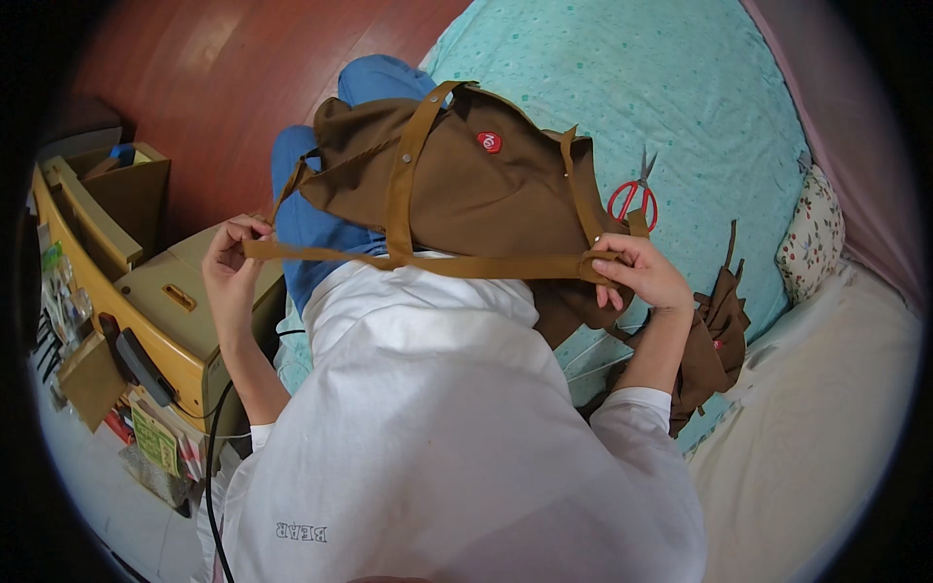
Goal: The person uses scissors to cut thread and fabric, then manipulates straps and buttons on a brown bag.
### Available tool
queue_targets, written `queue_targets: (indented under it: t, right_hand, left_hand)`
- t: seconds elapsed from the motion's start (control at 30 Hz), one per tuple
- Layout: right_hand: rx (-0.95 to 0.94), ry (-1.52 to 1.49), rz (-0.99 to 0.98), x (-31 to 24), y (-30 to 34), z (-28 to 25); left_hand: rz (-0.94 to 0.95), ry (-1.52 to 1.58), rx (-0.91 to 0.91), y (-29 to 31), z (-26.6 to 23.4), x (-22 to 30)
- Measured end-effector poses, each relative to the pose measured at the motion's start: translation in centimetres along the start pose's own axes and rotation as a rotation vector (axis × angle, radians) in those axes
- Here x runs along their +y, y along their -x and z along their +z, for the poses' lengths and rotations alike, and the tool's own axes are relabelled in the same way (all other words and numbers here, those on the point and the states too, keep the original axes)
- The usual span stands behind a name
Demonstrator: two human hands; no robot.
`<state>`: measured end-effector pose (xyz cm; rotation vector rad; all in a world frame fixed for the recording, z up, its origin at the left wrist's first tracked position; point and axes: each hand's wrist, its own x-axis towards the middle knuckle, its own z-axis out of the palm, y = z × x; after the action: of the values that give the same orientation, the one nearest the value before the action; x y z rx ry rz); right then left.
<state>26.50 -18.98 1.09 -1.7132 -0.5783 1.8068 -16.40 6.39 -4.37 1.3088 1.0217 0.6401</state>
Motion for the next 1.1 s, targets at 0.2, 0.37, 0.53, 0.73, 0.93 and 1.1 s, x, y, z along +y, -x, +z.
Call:
queue_targets:
  t: [0.2, 0.37, 0.53, 0.73, 0.93, 1.1]
  right_hand:
    - [0.071, 0.523, 0.056, 0.6, -2.4, -1.0]
    - [0.127, 0.745, -0.522, -3.8, -6.9, 5.5]
    - [-0.07, 0.71, -0.752, -5.2, -11.6, 14.1]
    - [0.096, 0.435, -0.577, -5.5, -11.0, 12.5]
    - [0.071, -0.178, -0.595, -9.0, -5.8, 8.5]
    - [0.124, -0.178, -0.772, -12.2, -5.0, 6.9]
  left_hand:
    - [0.02, 0.03, -0.113, 0.3, 0.7, 1.9]
    - [0.046, 0.092, -0.129, -0.4, 0.7, 2.6]
    - [0.107, 0.128, -0.135, -1.8, 1.1, 3.7]
    - [0.142, 0.108, -0.157, -1.7, 1.2, 4.3]
    - [0.088, -0.276, -0.004, -3.0, 4.2, 0.4]
    - [0.392, -0.598, 0.226, -7.8, 6.3, -0.2]
